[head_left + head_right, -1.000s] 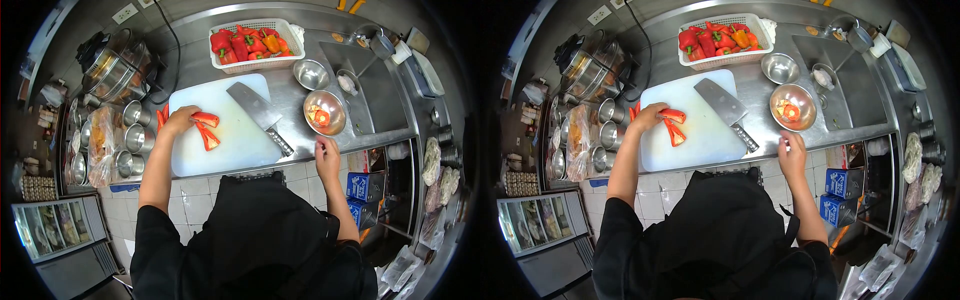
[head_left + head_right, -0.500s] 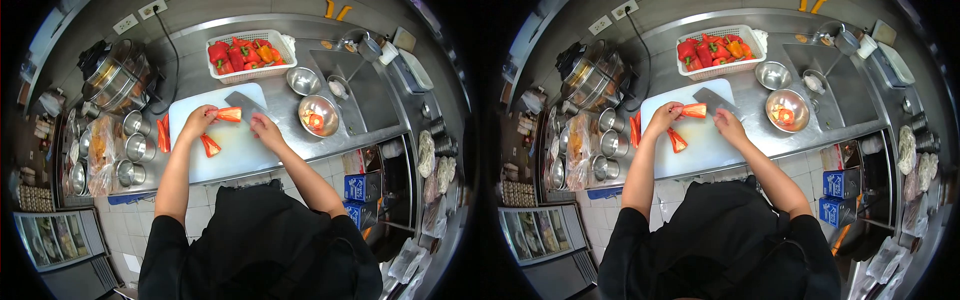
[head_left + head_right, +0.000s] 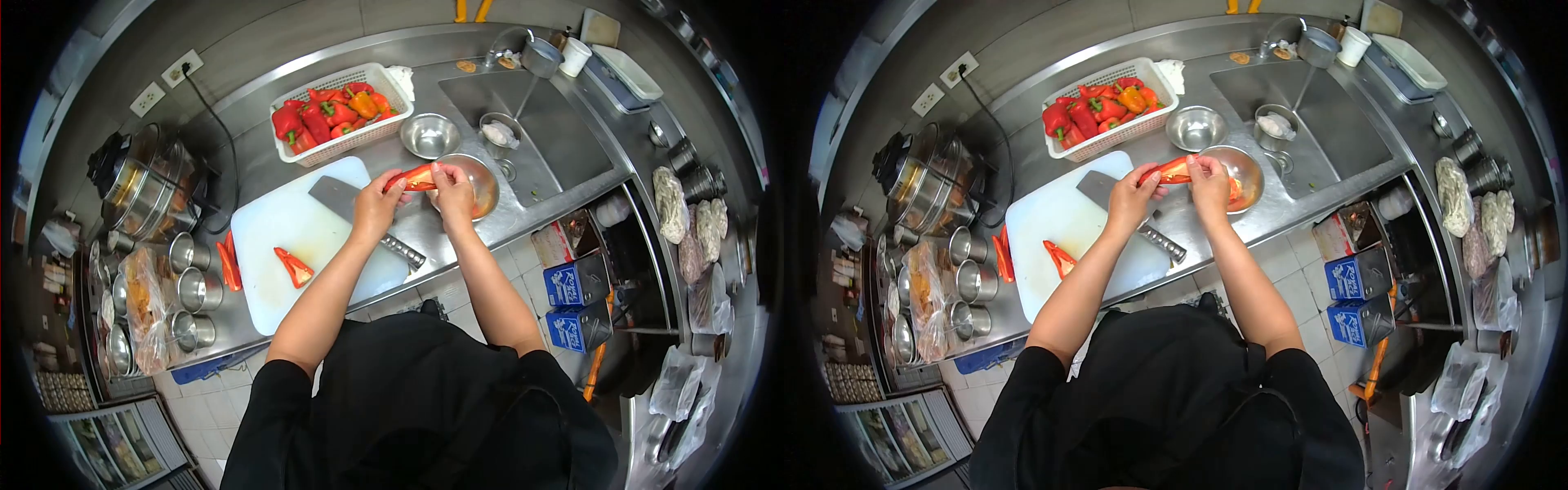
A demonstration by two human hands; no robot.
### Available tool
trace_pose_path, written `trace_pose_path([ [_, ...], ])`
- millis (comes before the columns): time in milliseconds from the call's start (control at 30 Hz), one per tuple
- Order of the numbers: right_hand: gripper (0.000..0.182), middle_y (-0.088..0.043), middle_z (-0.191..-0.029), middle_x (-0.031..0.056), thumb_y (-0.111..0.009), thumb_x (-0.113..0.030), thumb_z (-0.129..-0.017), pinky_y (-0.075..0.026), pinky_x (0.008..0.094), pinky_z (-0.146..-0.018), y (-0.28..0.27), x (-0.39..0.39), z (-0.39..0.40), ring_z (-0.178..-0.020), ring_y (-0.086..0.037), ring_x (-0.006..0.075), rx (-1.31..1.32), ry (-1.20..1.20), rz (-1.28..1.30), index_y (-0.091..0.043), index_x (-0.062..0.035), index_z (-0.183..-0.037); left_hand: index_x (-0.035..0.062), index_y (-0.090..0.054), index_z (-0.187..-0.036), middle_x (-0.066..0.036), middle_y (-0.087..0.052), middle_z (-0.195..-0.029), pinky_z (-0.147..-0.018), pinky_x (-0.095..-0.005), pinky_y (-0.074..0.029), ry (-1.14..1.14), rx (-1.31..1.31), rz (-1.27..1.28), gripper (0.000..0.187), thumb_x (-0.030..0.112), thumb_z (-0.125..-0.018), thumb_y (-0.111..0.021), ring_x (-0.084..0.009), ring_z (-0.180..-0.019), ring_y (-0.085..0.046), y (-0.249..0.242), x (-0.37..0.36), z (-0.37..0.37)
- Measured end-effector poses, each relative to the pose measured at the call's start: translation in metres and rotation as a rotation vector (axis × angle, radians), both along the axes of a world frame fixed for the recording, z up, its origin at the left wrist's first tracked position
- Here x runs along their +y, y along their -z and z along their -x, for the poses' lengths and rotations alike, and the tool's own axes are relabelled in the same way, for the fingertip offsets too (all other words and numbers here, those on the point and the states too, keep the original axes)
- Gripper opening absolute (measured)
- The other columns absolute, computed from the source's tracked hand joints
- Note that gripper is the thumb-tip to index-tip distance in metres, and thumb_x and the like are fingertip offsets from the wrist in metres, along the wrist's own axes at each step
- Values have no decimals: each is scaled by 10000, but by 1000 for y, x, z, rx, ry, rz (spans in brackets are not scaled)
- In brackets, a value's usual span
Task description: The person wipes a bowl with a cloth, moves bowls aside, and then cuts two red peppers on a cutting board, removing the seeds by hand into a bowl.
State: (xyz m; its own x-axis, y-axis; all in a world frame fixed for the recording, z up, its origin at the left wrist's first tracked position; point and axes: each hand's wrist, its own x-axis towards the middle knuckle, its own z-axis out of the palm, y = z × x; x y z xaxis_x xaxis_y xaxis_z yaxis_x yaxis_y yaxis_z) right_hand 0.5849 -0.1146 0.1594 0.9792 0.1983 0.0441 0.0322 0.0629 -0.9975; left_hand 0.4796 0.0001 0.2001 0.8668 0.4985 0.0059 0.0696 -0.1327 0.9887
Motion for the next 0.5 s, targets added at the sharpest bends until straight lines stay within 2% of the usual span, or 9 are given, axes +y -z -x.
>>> trace_pose_path([
  [67,278,-611,-861,74,-676,-292,-902,-481,292,-694,3,-15,-14,-725,-576,153,-195,48,96,-682,-16,-868,-71,-554,-1243,-114,-692,-973,-700,-252,-546,40,-7,67,378,192,-973,-585,-145,-773,-694,6,-6,-11],
  [100,278,-611,-861,74,-676,-292,-902,-481,292,-694,-2,-22,-17,-725,-576,153,-194,57,94,-682,-16,-868,-75,-546,-1248,-112,-690,-969,-694,-249,-548,66,-13,137,380,189,-977,-580,-144,-776,-693,9,-8,-16],
  [167,242,-605,-865,74,-686,-270,-881,-478,295,-697,-12,-36,-19,-739,-573,168,-302,39,239,-685,-28,-876,-59,-556,-1246,-110,-699,-950,-673,-243,-547,70,-27,128,372,191,-972,-585,-136,-763,-696,15,-13,-25],
  [233,246,-616,-888,75,-693,-278,-874,-477,297,-721,-12,-45,-25,-775,-586,175,-317,-28,280,-697,-33,-886,-43,-567,-1244,-108,-708,-932,-653,-236,-546,63,-47,119,364,192,-968,-589,-128,-750,-699,18,-17,-32],
  [300,251,-627,-911,75,-700,-287,-866,-477,299,-746,-8,-50,-31,-810,-598,183,-333,-103,319,-709,-37,-896,-37,-584,-1222,-113,-710,-927,-660,-248,-547,52,-24,63,347,197,-966,-592,-133,-752,-701,13,-22,-36],
  [367,273,-635,-936,103,-682,-315,-870,-478,330,-771,-4,-51,-34,-817,-596,234,-547,-146,533,-728,-51,-919,-31,-592,-1210,-114,-710,-920,-665,-255,-548,49,-15,-27,337,200,-965,-593,-134,-751,-702,10,-27,-42],
  [400,271,-647,-969,105,-669,-335,-872,-461,366,-815,-5,-53,-32,-888,-591,265,-563,-175,564,-744,-84,-941,-26,-601,-1199,-116,-710,-912,-669,-262,-549,52,-3,-113,328,203,-964,-595,-135,-751,-702,10,-29,-44],
  [500,250,-655,-982,74,-677,-332,-857,-437,379,-844,-16,-61,-31,-973,-580,259,-721,-194,706,-747,-111,-949,-24,-612,-1176,-121,-711,-905,-673,-272,-548,36,3,-149,315,210,-964,-594,-140,-743,-701,15,-30,-54],
])
